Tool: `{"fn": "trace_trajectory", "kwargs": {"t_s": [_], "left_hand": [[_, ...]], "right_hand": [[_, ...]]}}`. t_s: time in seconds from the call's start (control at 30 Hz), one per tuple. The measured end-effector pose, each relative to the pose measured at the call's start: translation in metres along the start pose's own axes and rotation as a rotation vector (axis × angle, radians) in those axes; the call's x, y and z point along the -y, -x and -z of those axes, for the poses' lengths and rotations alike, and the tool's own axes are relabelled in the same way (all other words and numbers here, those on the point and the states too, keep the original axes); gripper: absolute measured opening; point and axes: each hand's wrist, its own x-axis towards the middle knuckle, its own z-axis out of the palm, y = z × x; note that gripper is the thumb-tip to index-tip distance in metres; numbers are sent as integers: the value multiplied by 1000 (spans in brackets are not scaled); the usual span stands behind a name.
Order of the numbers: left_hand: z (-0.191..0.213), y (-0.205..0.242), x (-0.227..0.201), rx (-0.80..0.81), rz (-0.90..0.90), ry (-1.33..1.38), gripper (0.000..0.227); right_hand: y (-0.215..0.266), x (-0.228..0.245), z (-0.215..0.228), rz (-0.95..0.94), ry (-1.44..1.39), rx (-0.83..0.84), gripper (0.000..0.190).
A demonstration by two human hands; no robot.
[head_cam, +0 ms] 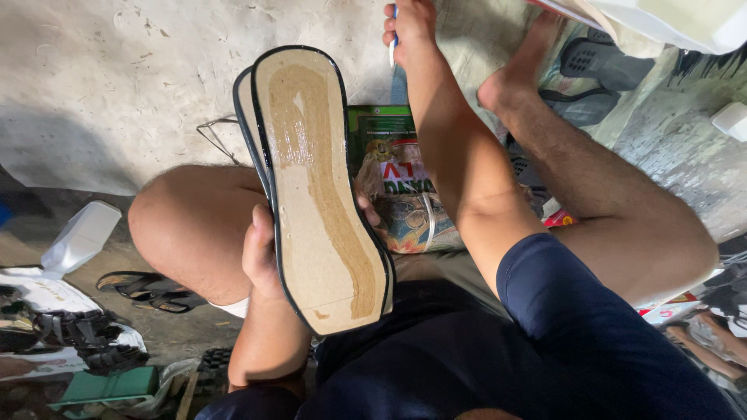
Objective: The person sits on the floor and applies a white adhesive to the bottom of shoe insoles using a toothbrush. They repeatedly dip the brush into a container of glue and spread it across the surface of multiple insoles, placing finished ones on a nearby shelf.
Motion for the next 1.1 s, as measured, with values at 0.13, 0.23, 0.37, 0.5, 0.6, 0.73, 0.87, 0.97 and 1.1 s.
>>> {"fn": "trace_trajectory", "kwargs": {"t_s": [0.13,0.23,0.37,0.5,0.6,0.73,0.87,0.97,1.1], "left_hand": [[4,-7,-2,89,-49,104,92],[9,-22,-8,181,-121,-82,89],[6,-36,-14,249,-75,-100,84],[-13,-28,1,468,-32,-156,82],[-38,-21,14,488,-57,-285,76],[-71,-5,24,519,-293,-609,79],[-95,7,23,631,-369,-772,77],[-108,9,18,699,-417,-839,75],[-116,14,21,697,-414,-834,73]], "right_hand": [[61,23,17,-98,-32,275,15],[139,51,51,17,92,439,24],[261,104,102,239,197,633,18],[366,142,131,708,486,655,12],[420,150,135,946,638,592,18],[451,159,121,1308,853,470,18],[459,167,110,1424,895,343,18],[454,176,103,1517,864,267,19],[451,182,108,1620,871,342,19]]}}
